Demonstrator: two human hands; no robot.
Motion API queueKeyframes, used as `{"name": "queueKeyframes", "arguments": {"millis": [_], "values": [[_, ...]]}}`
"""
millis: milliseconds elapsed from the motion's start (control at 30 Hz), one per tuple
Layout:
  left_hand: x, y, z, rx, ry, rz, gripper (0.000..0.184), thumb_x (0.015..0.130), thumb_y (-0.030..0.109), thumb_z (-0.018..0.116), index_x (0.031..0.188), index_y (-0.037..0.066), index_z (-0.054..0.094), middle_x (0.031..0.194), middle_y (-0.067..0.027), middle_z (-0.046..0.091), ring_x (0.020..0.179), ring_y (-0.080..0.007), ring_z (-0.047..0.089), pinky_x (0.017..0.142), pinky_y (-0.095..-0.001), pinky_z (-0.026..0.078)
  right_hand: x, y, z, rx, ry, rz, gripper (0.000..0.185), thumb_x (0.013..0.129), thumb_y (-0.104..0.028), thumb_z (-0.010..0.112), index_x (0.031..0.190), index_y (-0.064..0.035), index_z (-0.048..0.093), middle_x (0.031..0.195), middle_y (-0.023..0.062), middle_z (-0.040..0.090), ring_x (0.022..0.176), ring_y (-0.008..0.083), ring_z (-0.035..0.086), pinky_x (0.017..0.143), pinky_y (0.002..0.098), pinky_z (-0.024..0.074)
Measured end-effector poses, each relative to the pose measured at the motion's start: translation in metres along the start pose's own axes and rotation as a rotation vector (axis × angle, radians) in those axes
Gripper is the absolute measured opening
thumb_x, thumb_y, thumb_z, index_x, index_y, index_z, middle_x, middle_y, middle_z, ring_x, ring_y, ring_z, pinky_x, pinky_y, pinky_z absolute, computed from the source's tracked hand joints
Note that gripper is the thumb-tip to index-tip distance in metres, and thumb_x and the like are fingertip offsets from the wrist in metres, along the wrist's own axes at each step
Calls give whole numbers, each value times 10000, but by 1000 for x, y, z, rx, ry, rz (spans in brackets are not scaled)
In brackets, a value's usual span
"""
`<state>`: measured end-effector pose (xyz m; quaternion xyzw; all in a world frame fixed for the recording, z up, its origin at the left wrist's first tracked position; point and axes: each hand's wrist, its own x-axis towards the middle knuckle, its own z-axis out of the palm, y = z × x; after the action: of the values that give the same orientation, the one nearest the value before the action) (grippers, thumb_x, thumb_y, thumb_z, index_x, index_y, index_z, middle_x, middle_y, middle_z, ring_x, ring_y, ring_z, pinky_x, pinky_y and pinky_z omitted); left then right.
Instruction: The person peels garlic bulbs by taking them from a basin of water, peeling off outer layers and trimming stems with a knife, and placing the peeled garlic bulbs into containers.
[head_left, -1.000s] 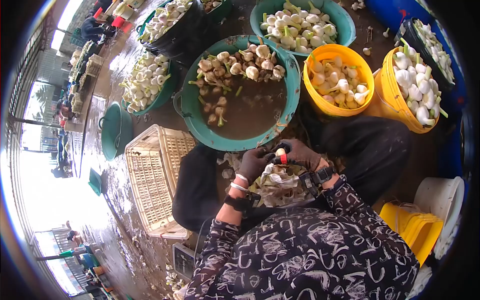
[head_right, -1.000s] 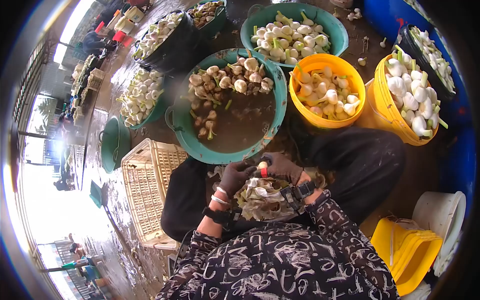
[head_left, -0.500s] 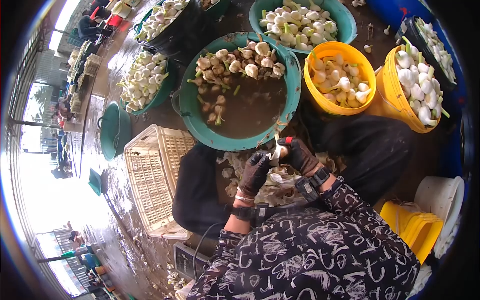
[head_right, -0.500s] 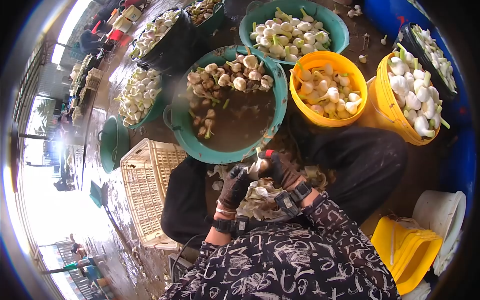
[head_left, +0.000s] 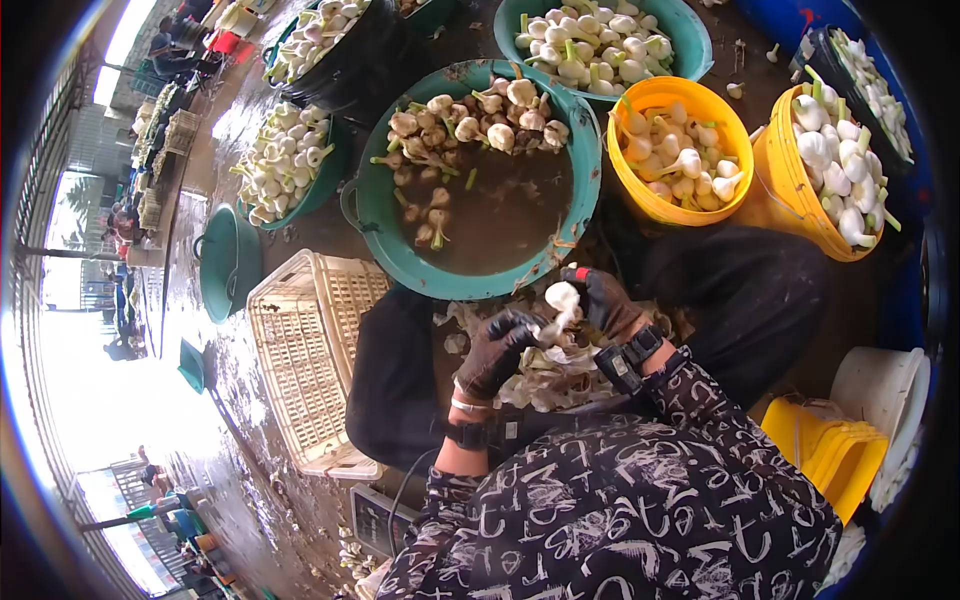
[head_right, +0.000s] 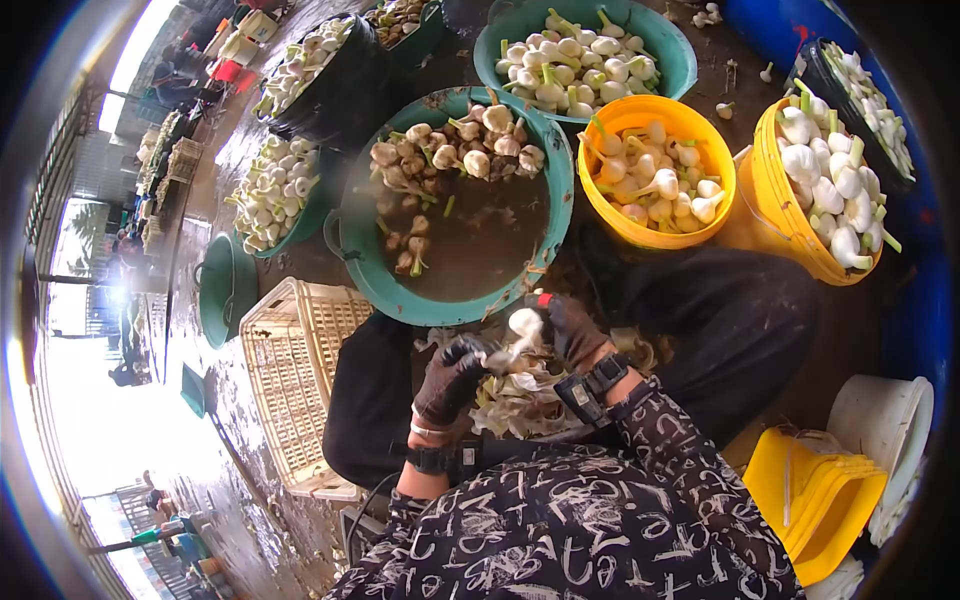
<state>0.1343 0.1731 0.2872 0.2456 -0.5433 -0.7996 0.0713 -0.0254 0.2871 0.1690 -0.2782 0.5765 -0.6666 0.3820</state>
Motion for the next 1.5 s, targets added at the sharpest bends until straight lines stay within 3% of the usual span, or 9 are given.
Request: {"name": "queueKeyframes", "arguments": {"millis": [67, 300, 433, 700, 800, 900, 967, 1167, 1500], "values": [[-13, 15, 5, 66, -99, 75, 115, 841, 127, 618, 863, 16, 594, 812, -37, 610, 737, -118, 563, 690, -253, 454, -1, -15, 3, 878, 251, 584, 157, 879, -138, 511, 928, -30, 615, 834, 42, 635, 715, 124, 600, 629, 232, 480], [-30, 23, -39, 191, -219, -172, 458, 728, 354, 740, 925, -45, 630, 880, -159, 646, 842, -250, 617, 771, -339, 469, 1, 9, -13, 1204, -276, 333, 186, 922, -153, 450, 974, -32, 581, 820, -3, 594, 696, 71, 550, 584, 186, 441], [22, 8, -28, 744, -4, -119, 502, 738, 341, 734, 1036, -39, 598, 933, -165, 654, 855, -228, 631, 770, -321, 478, 1, -4, 3, 221, 11, 89, 251, 910, -239, 500, 1044, -38, 568, 870, 19, 614, 726, 122, 571, 655, 243, 475], [68, -38, 2, 381, 330, -70, 296, 781, 190, 697, 950, -41, 622, 779, -83, 659, 671, -104, 579, 619, -266, 465, 9, 5, 11, 226, 283, 219, 334, 919, -339, 487, 1053, -45, 571, 894, 24, 601, 754, 129, 566, 649, 261, 461], [67, -45, -33, 692, 364, 6, 284, 774, 181, 703, 955, -26, 631, 744, -58, 656, 640, -112, 577, 614, -279, 472, 16, -35, -2, 1238, 181, 564, 340, 897, -368, 495, 1009, -71, 616, 844, 79, 635, 689, 205, 580, 597, 299, 472], [70, -22, -79, 749, -263, -238, 372, 742, 208, 730, 1038, 12, 618, 927, -86, 647, 822, -148, 580, 741, -285, 477, 24, -98, -14, 1086, 307, 412, 434, 893, -459, 473, 1046, -75, 606, 874, 77, 628, 698, 222, 580, 591, 315, 473], [92, -10, -109, 706, 29, -214, 493, 736, 299, 737, 1095, -4, 589, 994, -105, 630, 890, -178, 571, 798, -302, 467, 33, -115, -28, 1291, -83, 8, 574, 876, -567, 422, 1119, -68, 571, 907, 83, 625, 729, 227, 598, 599, 331, 486], [202, -63, -215, 1259, 701, -378, 625, 737, 471, 666, 1072, -50, 580, 1048, -243, 605, 1017, -372, 570, 860, -408, 453, 37, -65, -23, 702, 129, 307, 629, 881, -594, 381, 1171, -54, 521, 939, 80, 607, 767, 187, 591, 606, 290, 483], [141, 10, -86, 863, 37, -118, 362, 712, 227, 737, 983, 1, 655, 845, -140, 675, 763, -173, 641, 725, -288, 487, 32, -28, 11, 490, 239, 729, 421, 898, -346, 522, 1225, -87, 467, 946, 73, 585, 784, 158, 595, 629, 287, 498]]}}
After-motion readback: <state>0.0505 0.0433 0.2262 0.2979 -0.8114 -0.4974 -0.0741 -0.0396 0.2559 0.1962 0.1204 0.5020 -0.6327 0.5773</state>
